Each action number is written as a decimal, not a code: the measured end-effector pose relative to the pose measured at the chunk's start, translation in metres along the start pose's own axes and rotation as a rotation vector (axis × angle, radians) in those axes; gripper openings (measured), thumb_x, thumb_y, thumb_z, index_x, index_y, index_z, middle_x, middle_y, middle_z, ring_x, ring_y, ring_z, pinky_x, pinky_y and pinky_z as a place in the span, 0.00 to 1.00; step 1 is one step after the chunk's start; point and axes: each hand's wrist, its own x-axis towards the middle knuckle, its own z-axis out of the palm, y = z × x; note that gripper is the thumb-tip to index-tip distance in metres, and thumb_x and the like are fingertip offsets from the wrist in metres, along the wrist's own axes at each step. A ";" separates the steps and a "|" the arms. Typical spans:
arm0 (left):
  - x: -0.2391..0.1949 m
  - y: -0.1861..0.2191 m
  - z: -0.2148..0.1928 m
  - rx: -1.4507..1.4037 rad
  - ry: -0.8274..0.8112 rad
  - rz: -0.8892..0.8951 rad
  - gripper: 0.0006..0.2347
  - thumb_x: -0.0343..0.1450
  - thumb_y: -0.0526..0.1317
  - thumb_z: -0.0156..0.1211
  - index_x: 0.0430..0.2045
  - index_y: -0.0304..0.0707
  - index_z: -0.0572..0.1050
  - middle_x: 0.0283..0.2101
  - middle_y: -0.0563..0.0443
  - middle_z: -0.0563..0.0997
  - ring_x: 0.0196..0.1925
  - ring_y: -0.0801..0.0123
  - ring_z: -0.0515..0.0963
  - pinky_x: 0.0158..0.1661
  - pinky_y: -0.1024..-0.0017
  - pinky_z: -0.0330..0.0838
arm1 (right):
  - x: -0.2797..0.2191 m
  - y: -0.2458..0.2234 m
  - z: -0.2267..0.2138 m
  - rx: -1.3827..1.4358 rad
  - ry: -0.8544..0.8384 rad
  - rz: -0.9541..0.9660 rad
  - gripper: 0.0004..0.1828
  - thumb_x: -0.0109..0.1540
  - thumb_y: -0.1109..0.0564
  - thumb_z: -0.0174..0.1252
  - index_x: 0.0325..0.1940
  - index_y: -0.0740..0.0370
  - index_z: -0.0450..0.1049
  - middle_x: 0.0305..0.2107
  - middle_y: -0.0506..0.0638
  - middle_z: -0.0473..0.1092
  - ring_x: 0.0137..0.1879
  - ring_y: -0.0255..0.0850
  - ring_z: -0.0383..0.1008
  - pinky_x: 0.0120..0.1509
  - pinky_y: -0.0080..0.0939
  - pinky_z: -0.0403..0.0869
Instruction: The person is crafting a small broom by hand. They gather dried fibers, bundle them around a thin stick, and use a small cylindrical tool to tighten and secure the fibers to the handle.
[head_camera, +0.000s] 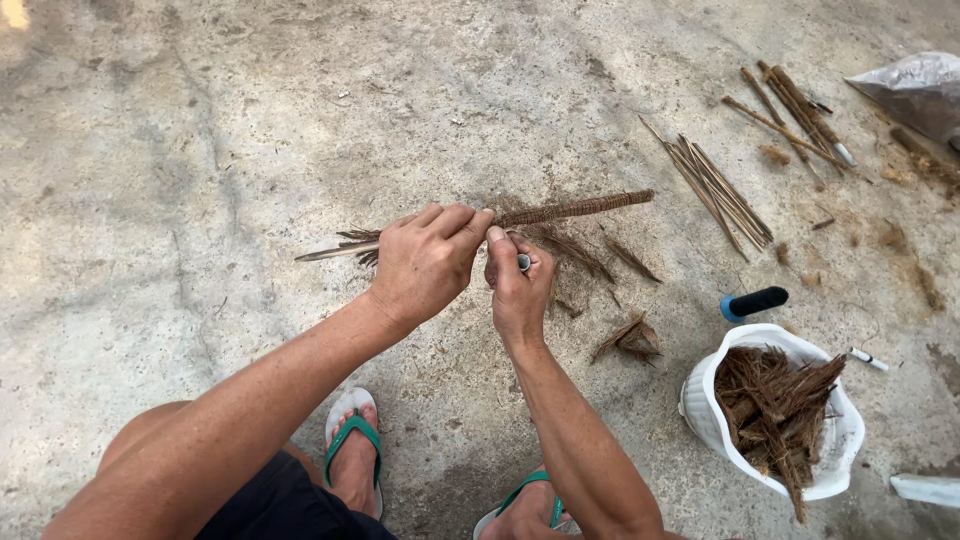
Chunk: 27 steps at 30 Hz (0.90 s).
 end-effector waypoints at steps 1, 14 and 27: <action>0.000 0.001 0.000 -0.001 0.004 0.022 0.08 0.70 0.34 0.64 0.42 0.39 0.84 0.37 0.56 0.85 0.30 0.73 0.82 0.23 0.73 0.72 | 0.001 0.000 -0.001 0.049 -0.004 -0.010 0.22 0.69 0.48 0.55 0.20 0.50 0.65 0.14 0.37 0.58 0.19 0.28 0.56 0.20 0.33 0.56; 0.004 0.026 -0.013 -0.504 -0.187 -0.261 0.14 0.66 0.34 0.65 0.45 0.33 0.82 0.44 0.44 0.83 0.34 0.62 0.84 0.33 0.68 0.78 | 0.023 0.008 -0.034 -0.050 -0.124 -0.054 0.29 0.70 0.45 0.56 0.15 0.52 0.65 0.10 0.38 0.59 0.15 0.27 0.54 0.17 0.32 0.51; -0.004 0.004 0.005 -1.733 -0.663 -1.050 0.11 0.77 0.40 0.51 0.47 0.29 0.71 0.38 0.44 0.80 0.36 0.64 0.85 0.39 0.65 0.85 | 0.019 -0.002 -0.055 -0.140 -0.248 -0.121 0.25 0.70 0.45 0.58 0.20 0.57 0.73 0.11 0.40 0.64 0.17 0.27 0.61 0.18 0.32 0.63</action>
